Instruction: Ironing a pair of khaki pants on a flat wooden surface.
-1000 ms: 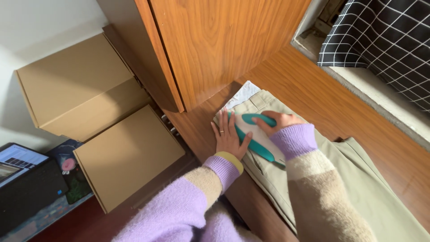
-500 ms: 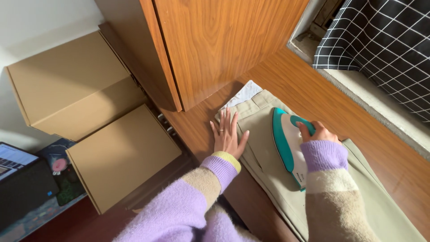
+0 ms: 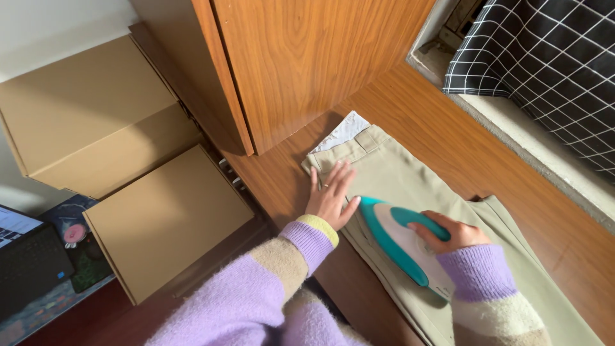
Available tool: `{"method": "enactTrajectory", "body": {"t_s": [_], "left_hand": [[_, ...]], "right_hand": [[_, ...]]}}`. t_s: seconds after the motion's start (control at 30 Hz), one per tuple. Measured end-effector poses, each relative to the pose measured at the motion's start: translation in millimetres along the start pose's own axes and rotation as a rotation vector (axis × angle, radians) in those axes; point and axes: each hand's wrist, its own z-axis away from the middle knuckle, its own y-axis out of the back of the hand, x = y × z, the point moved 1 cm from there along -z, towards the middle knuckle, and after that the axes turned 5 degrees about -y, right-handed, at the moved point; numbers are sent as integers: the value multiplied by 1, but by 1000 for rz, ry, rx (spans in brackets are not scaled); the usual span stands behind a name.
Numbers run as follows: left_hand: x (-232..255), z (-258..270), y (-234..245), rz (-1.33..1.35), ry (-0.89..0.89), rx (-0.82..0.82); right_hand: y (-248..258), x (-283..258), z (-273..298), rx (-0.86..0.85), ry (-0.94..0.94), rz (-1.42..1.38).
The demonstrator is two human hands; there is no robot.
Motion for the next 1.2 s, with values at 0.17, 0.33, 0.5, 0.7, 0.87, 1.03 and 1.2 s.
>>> {"method": "enactTrajectory", "body": {"t_s": [0.17,0.33,0.5,0.7,0.87,1.03,1.2], "left_hand": [[10,-1,15,-99,-21,-147],[16,-6,26,-67,22,-234],[17,-7,28,-78,20,-269],[16,-6,25,-57,30,-261],[15,-7,24,-69,26,-287],[14,-6,22,-69,31,-291],[14,-8,23,-79,41,-348]], "right_hand": [[32,-4,-14,66,-217,-16],[42,15,-23,133,-313,-23],[55,-2,8,-43,-194,71],[34,28,33,-255,-6,257],[29,50,38,-229,-132,201],[6,109,5,99,-358,-70],[20,127,-1,129,-497,-22]]}}
